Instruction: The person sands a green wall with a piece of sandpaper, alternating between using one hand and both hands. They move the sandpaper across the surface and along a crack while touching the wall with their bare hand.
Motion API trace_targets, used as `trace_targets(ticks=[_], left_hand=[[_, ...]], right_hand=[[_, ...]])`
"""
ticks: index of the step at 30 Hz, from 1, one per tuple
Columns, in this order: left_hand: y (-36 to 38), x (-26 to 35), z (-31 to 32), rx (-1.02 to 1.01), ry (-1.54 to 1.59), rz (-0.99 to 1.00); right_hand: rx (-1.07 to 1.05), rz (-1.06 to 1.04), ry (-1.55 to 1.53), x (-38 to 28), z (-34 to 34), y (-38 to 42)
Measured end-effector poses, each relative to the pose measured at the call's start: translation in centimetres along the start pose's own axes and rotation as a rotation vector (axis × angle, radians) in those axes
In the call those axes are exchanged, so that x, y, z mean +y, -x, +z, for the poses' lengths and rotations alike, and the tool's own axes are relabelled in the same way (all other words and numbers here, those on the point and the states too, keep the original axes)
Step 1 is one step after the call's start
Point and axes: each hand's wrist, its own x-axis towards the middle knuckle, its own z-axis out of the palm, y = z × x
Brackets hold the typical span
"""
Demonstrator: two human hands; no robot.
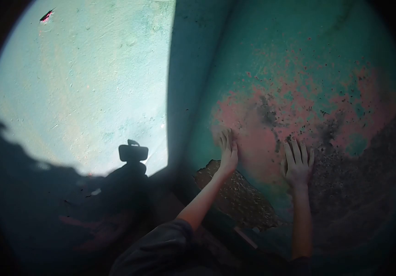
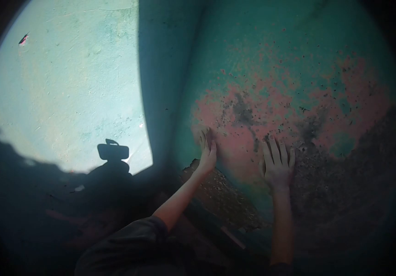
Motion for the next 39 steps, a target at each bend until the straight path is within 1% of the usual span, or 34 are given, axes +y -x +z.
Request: trace_targets(ticks=[1,2,3,5,6,8,9,11,12,13,15,16,17,19,20,21,22,23,24,25,26,27,28,29,31,32,33,35,37,39], left_hand=[[-1.3,-0.1,-0.5,0.102,0.069,-0.005],[-1.8,-0.1,-0.4,0.115,0.011,0.055],[-0.8,-0.1,0.7,0.111,0.002,0.051],[2.9,0.1,4.0,0.043,-0.079,0.032],[4.9,0.3,5.3,0.044,-0.082,0.024],[7.0,0.8,6.8,-0.080,-0.082,0.051],[6.6,0.8,6.1,-0.083,-0.084,0.045],[3.3,1.1,2.9,-0.059,-0.080,0.026],[1.3,1.6,1.5,0.011,-0.030,0.025],[1.1,1.2,1.7,0.005,-0.032,0.030],[0.9,0.7,3.0,0.042,-0.291,0.150],[3.0,2.0,4.3,0.046,-0.274,0.257],[5.0,3.0,4.9,0.035,-0.268,0.259],[8.2,5.4,6.2,-0.250,-0.187,0.293],[7.8,5.9,6.2,-0.215,-0.181,0.303],[7.1,5.6,6.5,-0.133,-0.222,0.402],[5.0,8.7,5.5,-0.128,-0.120,0.136],[4.3,8.2,6.1,-0.066,-0.135,0.159],[4.3,7.8,7.5,-0.006,-0.150,0.183],[5.5,8.4,9.0,-0.057,-0.134,0.205],[7.3,8.9,10.0,-0.134,-0.183,0.294],[9.2,9.2,10.7,-0.203,-0.231,0.382],[11.3,10.1,10.8,-0.376,-0.300,0.415],[12.6,10.2,11.1,-0.405,-0.290,0.431],[13.7,10.9,12.1,-0.601,-0.318,0.625],[14.0,11.9,12.6,-0.591,-0.264,0.593],[13.8,12.7,12.9,-0.620,-0.263,0.613],[13.2,13.8,12.8,-0.663,-0.507,0.789],[13.4,14.8,13.5,-0.711,-0.456,0.849],[14.0,15.3,14.3,-0.712,-0.399,0.830]], right_hand=[[0.004,0.004,-0.003,0.1,0.1,-0.1],[0.008,0.003,0.005,0.1,0.2,-0.1],[0.006,0.002,0.011,0.0,0.2,0.1],[0.010,0.005,-0.012,-0.1,0.3,0.1],[0.014,-0.002,-0.025,0.0,0.3,0.2],[0.011,-0.006,-0.016,0.4,0.3,0.1],[-0.004,-0.010,-0.006,0.4,0.1,0.5],[-0.023,-0.010,-0.021,0.3,0.0,1.1],[-0.035,0.002,-0.023,0.3,-0.1,1.3],[-0.033,0.009,-0.020,0.3,0.0,1.7],[-0.008,0.013,-0.065,0.2,0.3,2.7],[-0.013,0.021,-0.058,0.2,0.0,2.9],[-0.048,0.018,-0.099,0.1,-0.3,3.0],[-0.100,0.036,-0.115,0.1,-1.4,3.4],[-0.132,0.048,-0.205,0.1,-2.2,3.6],[-0.166,0.063,-0.291,0.2,-3.2,4.0],[-0.185,0.127,-0.309,1.0,-5.5,5.8],[-0.179,0.165,-0.365,0.5,-6.4,6.0],[-0.186,0.213,-0.325,0.4,-7.2,6.6],[-0.178,0.257,-0.376,0.3,-7.9,7.2],[-0.167,0.296,-0.431,0.3,-8.3,7.8],[-0.169,0.333,-0.404,0.3,-8.4,8.5],[-0.199,0.339,-0.469,0.3,-8.1,9.4],[-0.224,0.343,-0.536,0.4,-7.9,10.3],[-0.206,0.409,-0.515,0.3,-8.1,12.1],[-0.185,0.452,-0.514,0.4,-8.3,13.0],[-0.176,0.484,-0.501,1.1,-8.8,13.5],[-0.147,0.511,-0.396,2.1,-10.3,14.9],[-0.108,0.592,-0.367,2.4,-10.4,16.4],[-0.071,0.655,-0.354,2.1,-10.1,17.5]])
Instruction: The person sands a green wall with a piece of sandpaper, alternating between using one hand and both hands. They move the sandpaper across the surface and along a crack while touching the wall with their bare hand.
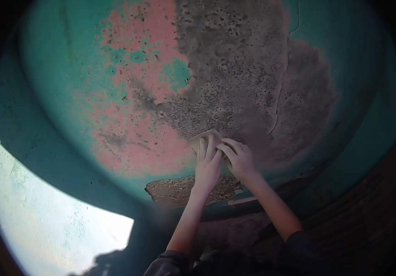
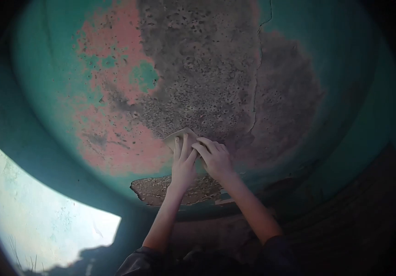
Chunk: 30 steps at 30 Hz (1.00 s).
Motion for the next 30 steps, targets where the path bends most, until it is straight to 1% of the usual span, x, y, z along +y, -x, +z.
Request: trace_targets(ticks=[2,3,5,7,8,10,11,13,16,18,20,21,22,24,25,26,28,29,30], left_hand=[[-0.4,0.8,0.3,-0.016,-0.017,0.023],[-0.5,1.0,0.5,-0.013,0.030,0.010],[-0.6,1.4,0.6,-0.022,0.075,-0.001],[-0.6,1.6,-0.2,0.056,0.074,0.007],[-0.6,1.5,-0.4,0.051,0.068,0.013],[-0.4,1.2,-1.1,0.166,-0.139,0.052],[-0.5,0.8,-1.4,0.162,-0.146,0.057],[-0.7,0.3,-2.2,0.112,-0.073,0.067],[-1.4,0.0,-2.8,0.108,0.010,0.061],[-1.7,-0.4,-3.0,0.109,0.009,0.103],[-1.9,-1.0,-3.3,0.117,0.012,0.138],[-2.2,-1.1,-3.9,0.079,-0.003,0.151],[-2.6,-1.2,-4.5,0.045,-0.019,0.165],[-3.0,-1.2,-6.3,0.073,0.005,0.192],[-3.2,-1.5,-6.8,0.095,0.025,0.216],[-3.3,-2.4,-6.9,0.099,0.029,0.223],[-3.4,-4.7,-6.5,0.205,-0.056,0.195],[-3.4,-5.5,-6.1,0.244,-0.070,0.163],[-3.3,-6.1,-5.5,0.245,-0.065,0.169]], right_hand=[[0.117,0.077,-0.023,0.1,0.8,0.7],[0.124,0.090,-0.021,0.2,0.8,0.8],[0.182,0.189,-0.064,0.3,0.9,1.3],[0.161,0.214,-0.061,0.8,1.3,2.2],[0.138,0.223,-0.054,1.2,1.5,2.6],[0.111,0.269,-0.031,1.3,1.4,3.3],[0.077,0.311,-0.006,1.2,1.6,3.5],[0.099,0.305,0.020,1.0,2.4,3.7],[0.124,0.327,0.042,-0.2,2.4,2.8],[0.136,0.360,0.039,-1.2,1.9,1.4],[0.235,0.323,0.162,-1.6,1.6,0.0],[0.237,0.323,0.168,-1.5,1.8,-0.4],[0.222,0.321,0.203,-1.3,2.0,-0.9],[0.211,0.318,0.245,-1.1,2.7,-1.1],[0.174,0.354,0.257,-0.8,3.2,-0.9],[0.135,0.391,0.268,-0.7,3.8,-0.6],[0.127,0.395,0.288,-1.6,5.1,0.7],[0.089,0.418,0.304,-2.4,5.7,1.3],[0.049,0.438,0.318,-2.9,6.0,1.5]])
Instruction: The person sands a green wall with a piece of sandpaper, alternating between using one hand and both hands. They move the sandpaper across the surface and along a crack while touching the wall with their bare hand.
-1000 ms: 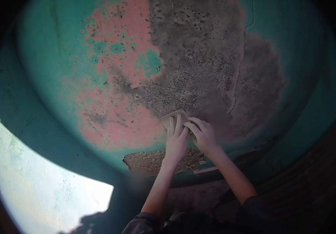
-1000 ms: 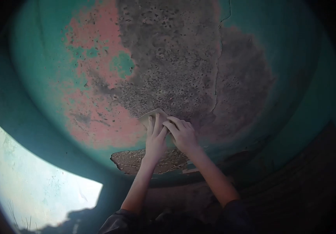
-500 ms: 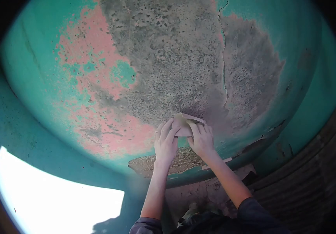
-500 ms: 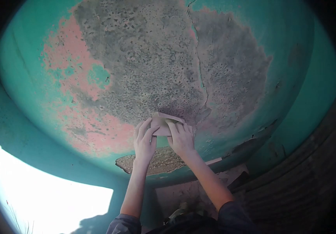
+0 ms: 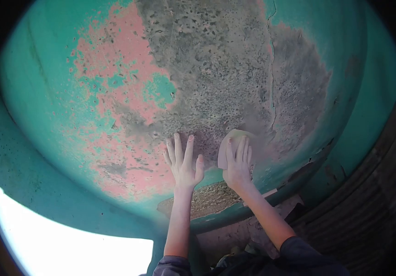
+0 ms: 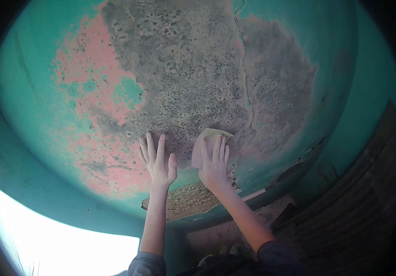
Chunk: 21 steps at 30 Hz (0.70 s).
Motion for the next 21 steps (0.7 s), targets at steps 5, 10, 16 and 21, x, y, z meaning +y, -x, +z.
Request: trace_targets(ticks=[5,10,16,21], left_hand=[[1.8,-2.4,2.8,0.046,-0.297,0.031],[1.5,-3.3,4.7,0.220,-0.396,0.128],[1.8,-3.5,4.9,0.267,-0.429,0.125],[1.6,-3.2,4.7,0.290,-0.425,0.143]], right_hand=[[0.222,0.053,-0.035,-1.1,-5.3,-9.6],[0.200,0.061,-0.144,-0.8,1.8,-1.8],[0.261,0.134,-0.118,3.1,-0.4,-5.3],[0.278,0.250,-0.134,1.6,-2.8,-7.0]])
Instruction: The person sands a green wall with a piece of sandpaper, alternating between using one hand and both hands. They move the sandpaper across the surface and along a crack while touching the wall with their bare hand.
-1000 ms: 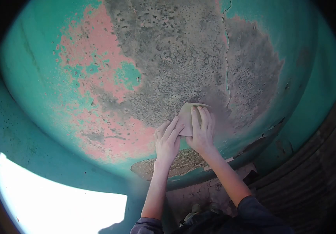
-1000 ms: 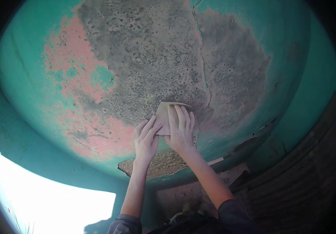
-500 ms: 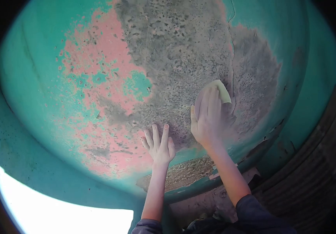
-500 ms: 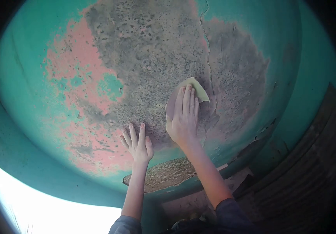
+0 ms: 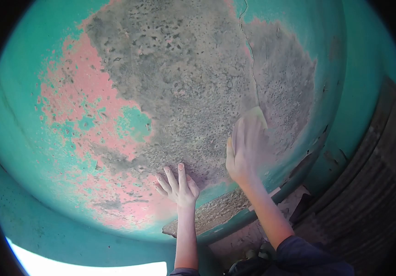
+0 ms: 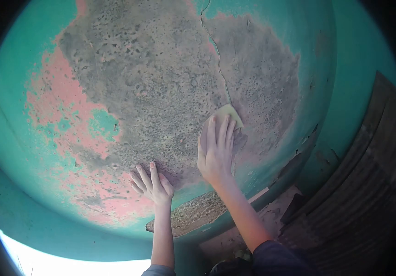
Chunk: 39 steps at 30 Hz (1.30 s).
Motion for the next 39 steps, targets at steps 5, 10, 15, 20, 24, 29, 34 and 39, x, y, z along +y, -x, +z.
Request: trace_targets(ticks=[5,10,15,20,24,29,34,39], left_hand=[[0.1,-0.1,0.0,-0.008,-0.013,-0.001],[0.0,0.1,-0.1,-0.002,0.011,-0.007],[-0.1,0.2,-0.3,0.002,0.031,-0.011],[-0.1,0.2,-0.3,0.005,0.031,-0.006],[0.0,0.2,-0.3,0.010,0.030,-0.005],[0.6,0.0,-0.2,-0.017,0.065,-0.053],[0.6,-0.1,-0.4,-0.023,0.068,-0.054],[-0.3,0.1,-0.8,-0.010,0.037,-0.002]], right_hand=[[-0.244,-0.030,0.047,-0.4,1.3,7.2],[-0.011,-0.051,-0.026,-0.4,-1.9,-1.6],[-0.170,-0.038,0.078,-0.7,-0.5,4.3],[-0.072,-0.047,-0.026,-1.7,-1.6,0.0],[-0.174,-0.055,0.092,-0.7,0.4,5.1],[-0.054,-0.073,0.035,-2.0,-1.9,0.8],[-0.156,-0.017,0.097,-2.5,-1.7,2.9],[-0.163,0.011,0.084,-2.5,-1.9,2.2]])
